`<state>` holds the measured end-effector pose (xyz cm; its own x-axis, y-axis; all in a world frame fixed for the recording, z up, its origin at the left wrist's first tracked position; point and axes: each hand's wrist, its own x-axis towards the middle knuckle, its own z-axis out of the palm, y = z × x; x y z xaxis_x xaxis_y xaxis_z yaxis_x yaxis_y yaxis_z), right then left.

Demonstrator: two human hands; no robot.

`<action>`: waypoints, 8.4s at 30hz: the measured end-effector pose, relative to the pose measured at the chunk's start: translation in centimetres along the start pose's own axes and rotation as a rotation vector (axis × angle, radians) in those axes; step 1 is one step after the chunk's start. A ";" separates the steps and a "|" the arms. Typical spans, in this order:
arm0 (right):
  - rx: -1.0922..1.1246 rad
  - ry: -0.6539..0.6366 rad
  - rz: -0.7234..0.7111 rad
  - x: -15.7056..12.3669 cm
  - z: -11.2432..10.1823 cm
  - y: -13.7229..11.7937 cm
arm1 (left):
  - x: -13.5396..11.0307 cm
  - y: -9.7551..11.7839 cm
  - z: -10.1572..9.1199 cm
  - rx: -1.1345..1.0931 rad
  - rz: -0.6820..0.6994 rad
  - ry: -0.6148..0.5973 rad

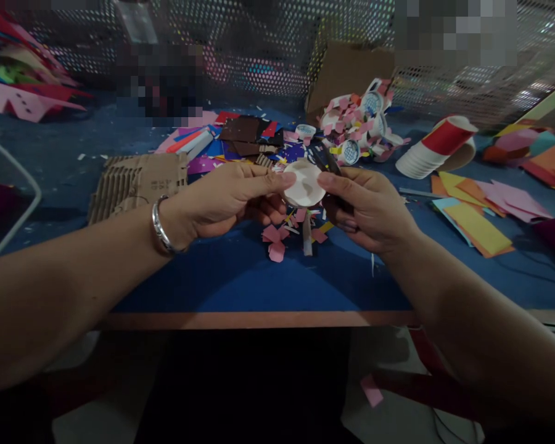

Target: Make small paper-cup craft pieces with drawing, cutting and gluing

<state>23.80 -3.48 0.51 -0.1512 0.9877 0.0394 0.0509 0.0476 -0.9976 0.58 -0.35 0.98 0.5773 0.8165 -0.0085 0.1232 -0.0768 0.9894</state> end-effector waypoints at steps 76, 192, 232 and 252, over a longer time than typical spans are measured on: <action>-0.385 -0.204 -0.242 -1.2 0.0 -0.2 | -0.7 -0.4 -0.1 1.007 0.605 0.307; -0.639 -0.064 -0.625 -1.7 -0.5 -0.3 | -0.4 -1.3 1.1 0.208 0.589 0.152; -0.666 -0.005 -0.549 -2.1 -0.1 -0.6 | -0.7 -0.7 1.1 0.129 0.350 0.089; -0.414 -0.058 -0.359 -1.1 0.0 -0.4 | -0.5 -1.2 1.7 -0.272 0.164 0.125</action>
<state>23.98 -4.54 0.84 -0.2843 0.8892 0.3584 0.3684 0.4464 -0.8155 1.46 -1.63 -0.48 0.4663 0.8709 0.1552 -0.1923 -0.0714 0.9787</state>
